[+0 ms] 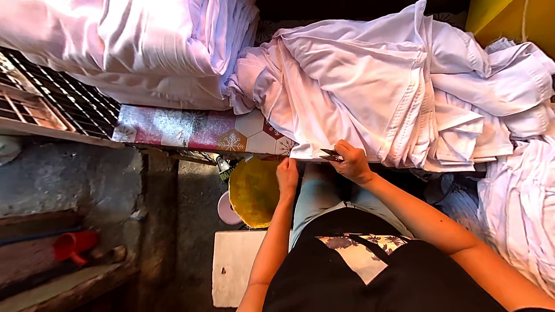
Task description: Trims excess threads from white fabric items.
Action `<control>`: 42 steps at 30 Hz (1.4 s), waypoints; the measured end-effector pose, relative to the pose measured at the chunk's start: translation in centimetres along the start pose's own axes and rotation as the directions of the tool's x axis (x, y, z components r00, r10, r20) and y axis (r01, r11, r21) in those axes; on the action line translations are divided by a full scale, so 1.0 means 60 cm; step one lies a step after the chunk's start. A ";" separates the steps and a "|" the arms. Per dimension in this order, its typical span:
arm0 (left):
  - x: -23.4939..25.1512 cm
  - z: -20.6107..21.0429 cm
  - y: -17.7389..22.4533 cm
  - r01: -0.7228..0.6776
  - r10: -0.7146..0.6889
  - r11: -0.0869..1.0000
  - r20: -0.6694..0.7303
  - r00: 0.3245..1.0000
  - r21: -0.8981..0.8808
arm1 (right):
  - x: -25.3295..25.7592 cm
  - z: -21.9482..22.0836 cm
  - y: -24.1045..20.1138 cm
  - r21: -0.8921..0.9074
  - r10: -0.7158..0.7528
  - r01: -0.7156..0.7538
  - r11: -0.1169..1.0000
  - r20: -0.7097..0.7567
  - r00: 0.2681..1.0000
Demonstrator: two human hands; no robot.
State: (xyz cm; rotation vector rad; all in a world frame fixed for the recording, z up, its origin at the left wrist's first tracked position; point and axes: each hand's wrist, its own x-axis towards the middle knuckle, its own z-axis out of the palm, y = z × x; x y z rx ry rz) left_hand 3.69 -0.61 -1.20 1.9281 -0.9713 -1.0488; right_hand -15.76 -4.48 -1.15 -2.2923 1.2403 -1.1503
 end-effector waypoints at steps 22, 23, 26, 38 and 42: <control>-0.065 0.012 0.051 0.122 -0.071 0.699 0.102 0.992 -0.704 | 0.007 0.022 -0.060 0.058 -0.206 0.205 0.977 0.018 0.978; -0.062 0.009 0.046 0.138 -0.068 0.696 0.126 0.990 -0.704 | -0.004 0.021 -0.070 0.120 -0.215 0.206 0.971 0.066 0.974; -0.057 0.002 0.047 0.221 -0.143 0.647 0.169 0.975 -0.729 | -0.041 0.016 -0.090 0.329 -0.317 0.234 0.915 0.224 0.922; -0.066 -0.010 0.054 0.180 -0.113 0.663 0.141 0.984 -0.726 | -0.006 -0.017 -0.025 0.065 0.022 -0.031 0.997 0.144 0.989; -0.069 -0.025 0.040 0.216 -0.136 0.790 0.179 0.974 -0.574 | -0.014 -0.013 -0.023 0.092 0.049 -0.068 0.993 0.189 0.981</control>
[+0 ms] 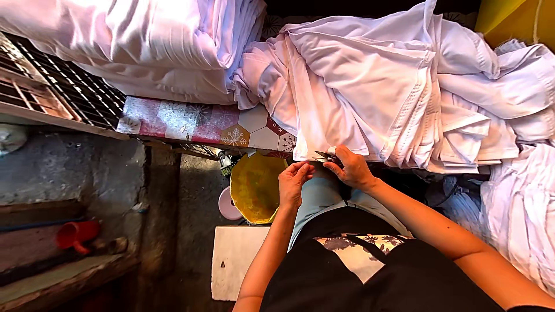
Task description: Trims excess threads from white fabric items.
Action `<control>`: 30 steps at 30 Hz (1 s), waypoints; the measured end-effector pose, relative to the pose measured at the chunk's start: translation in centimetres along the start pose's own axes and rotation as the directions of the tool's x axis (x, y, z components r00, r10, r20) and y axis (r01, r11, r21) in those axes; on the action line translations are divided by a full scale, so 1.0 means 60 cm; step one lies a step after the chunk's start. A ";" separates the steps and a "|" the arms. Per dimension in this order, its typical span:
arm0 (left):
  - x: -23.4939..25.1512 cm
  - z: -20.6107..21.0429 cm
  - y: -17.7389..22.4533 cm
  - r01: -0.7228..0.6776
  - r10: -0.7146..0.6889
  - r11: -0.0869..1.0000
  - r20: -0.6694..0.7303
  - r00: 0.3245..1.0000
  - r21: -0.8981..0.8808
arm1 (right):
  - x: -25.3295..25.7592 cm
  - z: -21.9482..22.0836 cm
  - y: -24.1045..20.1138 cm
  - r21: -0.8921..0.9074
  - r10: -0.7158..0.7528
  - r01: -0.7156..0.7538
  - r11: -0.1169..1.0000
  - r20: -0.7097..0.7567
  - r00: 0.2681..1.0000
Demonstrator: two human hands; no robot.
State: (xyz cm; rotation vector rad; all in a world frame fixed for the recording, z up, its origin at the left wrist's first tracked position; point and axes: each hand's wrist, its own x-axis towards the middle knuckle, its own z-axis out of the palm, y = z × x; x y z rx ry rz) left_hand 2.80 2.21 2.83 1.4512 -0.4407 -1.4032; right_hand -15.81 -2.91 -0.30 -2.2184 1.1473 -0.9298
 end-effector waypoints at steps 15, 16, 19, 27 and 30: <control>0.022 -0.026 -0.004 0.037 -0.033 0.990 -0.029 0.999 0.138 | 0.008 -0.027 0.000 -0.045 0.029 -0.028 0.999 0.026 0.999; 0.018 -0.032 -0.006 -0.029 0.031 0.986 -0.009 0.999 0.167 | 0.008 -0.028 0.004 -0.050 0.019 -0.018 0.999 0.026 0.999; 0.007 -0.046 -0.009 -0.192 0.195 0.948 0.013 0.981 0.255 | 0.009 -0.015 0.004 -0.071 -0.083 0.086 0.994 0.044 0.996; -0.015 -0.040 -0.002 -0.275 0.266 0.923 0.069 0.961 0.271 | 0.036 0.037 -0.022 -0.195 -0.258 0.260 0.946 0.036 0.965; -0.022 -0.038 -0.002 -0.269 0.259 0.926 0.074 0.963 0.264 | 0.032 0.035 -0.023 -0.218 -0.293 0.294 0.931 0.039 0.955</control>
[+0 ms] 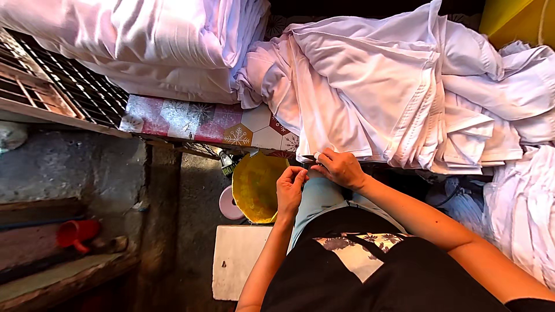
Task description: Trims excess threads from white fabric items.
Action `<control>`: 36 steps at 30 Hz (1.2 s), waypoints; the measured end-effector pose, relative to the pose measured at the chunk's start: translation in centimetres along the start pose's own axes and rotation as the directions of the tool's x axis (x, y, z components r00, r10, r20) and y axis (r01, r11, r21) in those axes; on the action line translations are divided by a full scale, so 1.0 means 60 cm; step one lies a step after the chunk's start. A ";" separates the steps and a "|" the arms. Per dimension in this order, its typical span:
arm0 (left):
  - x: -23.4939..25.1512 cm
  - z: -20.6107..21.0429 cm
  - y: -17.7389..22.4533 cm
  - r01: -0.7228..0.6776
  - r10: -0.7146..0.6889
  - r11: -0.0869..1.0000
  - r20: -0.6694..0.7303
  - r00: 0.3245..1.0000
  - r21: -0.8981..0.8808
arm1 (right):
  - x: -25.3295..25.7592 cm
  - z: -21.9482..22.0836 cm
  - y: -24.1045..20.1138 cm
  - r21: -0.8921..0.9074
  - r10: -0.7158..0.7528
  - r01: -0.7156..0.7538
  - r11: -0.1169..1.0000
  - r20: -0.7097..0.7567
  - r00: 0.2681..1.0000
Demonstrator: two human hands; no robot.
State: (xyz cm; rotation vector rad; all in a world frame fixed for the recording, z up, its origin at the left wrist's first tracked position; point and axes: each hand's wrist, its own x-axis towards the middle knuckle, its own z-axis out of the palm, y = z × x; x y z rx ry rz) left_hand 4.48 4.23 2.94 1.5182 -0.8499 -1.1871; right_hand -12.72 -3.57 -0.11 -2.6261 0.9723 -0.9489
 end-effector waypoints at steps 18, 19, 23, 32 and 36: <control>-0.015 0.016 0.001 0.017 -0.016 1.000 0.054 0.998 -0.019 | -0.003 0.007 0.002 -0.073 -0.058 0.052 0.996 -0.080 0.995; -0.015 0.016 0.001 0.016 -0.015 1.000 0.056 0.998 -0.021 | -0.005 0.007 0.003 -0.081 -0.063 0.056 0.995 -0.087 0.994; -0.016 0.017 0.001 0.029 -0.027 0.999 0.067 0.997 -0.031 | -0.009 0.007 0.000 -0.111 -0.084 0.072 0.991 -0.102 0.991; 0.022 -0.039 -0.006 -0.090 0.145 0.739 -0.026 0.989 0.668 | -0.030 -0.004 0.008 0.075 0.270 -0.262 0.962 -0.146 0.952; 0.096 0.013 0.007 -0.236 0.184 0.682 0.150 0.971 0.692 | -0.045 -0.024 0.011 0.304 0.485 -0.440 0.845 -0.086 0.871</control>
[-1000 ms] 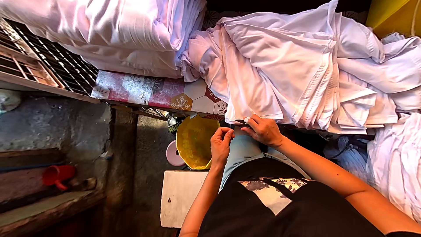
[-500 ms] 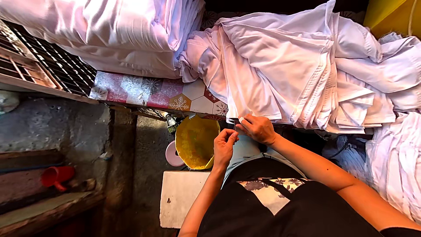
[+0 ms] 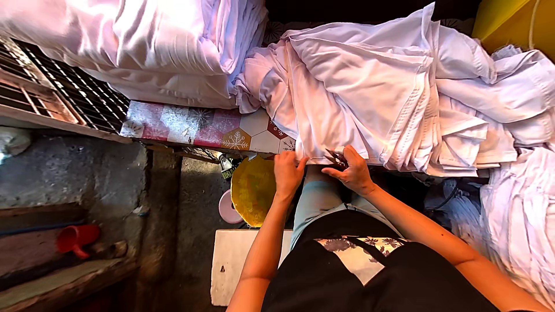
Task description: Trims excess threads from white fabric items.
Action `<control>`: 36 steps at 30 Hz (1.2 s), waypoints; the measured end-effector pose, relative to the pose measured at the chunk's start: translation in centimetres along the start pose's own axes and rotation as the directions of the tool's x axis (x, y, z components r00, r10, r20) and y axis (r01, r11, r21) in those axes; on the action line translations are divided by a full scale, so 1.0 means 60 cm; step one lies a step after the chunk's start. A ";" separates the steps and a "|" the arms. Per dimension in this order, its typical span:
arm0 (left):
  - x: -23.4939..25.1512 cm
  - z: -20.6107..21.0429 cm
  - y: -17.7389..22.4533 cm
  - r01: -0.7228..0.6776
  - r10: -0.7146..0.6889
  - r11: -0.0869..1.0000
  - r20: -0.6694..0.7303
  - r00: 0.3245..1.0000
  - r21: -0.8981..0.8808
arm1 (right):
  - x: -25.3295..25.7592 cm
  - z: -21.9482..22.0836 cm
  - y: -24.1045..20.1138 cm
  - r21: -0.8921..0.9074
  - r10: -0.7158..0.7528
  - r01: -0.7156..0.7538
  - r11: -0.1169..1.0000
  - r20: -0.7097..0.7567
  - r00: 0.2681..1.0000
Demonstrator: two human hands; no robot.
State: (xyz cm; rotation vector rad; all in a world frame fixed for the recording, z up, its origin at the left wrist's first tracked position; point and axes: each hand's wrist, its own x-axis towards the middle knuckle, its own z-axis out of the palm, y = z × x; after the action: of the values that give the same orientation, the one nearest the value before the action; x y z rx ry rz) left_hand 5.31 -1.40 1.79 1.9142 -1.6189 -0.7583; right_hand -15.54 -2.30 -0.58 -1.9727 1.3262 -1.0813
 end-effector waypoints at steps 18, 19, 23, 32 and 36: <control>0.263 -0.011 0.053 -0.252 0.290 0.926 -0.103 0.951 0.280 | 0.118 -0.218 0.075 -0.231 0.645 -0.719 0.655 -0.326 0.692; 0.302 -0.019 0.059 -0.281 0.325 0.896 -0.078 0.943 0.343 | 0.108 -0.211 0.078 -0.231 0.639 -0.712 0.663 -0.319 0.699; 0.436 -0.052 0.087 -0.254 0.247 0.855 0.075 0.966 0.453 | 0.071 -0.189 0.077 -0.377 0.601 -0.648 0.662 -0.250 0.759; 0.352 -0.055 0.054 -0.114 0.063 0.828 0.111 0.992 0.549 | 0.058 -0.180 0.087 -0.459 0.491 -0.523 0.718 -0.198 0.848; 0.204 -0.063 0.045 -0.013 -0.042 0.823 0.084 0.996 0.569 | 0.056 -0.222 0.141 -0.470 0.299 -0.288 0.834 -0.053 0.953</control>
State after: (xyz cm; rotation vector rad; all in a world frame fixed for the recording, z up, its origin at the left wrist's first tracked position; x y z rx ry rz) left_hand 7.70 -13.79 5.31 2.3207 -2.0628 -0.3860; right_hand -30.32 -8.50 1.19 -1.9971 1.9519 -0.6204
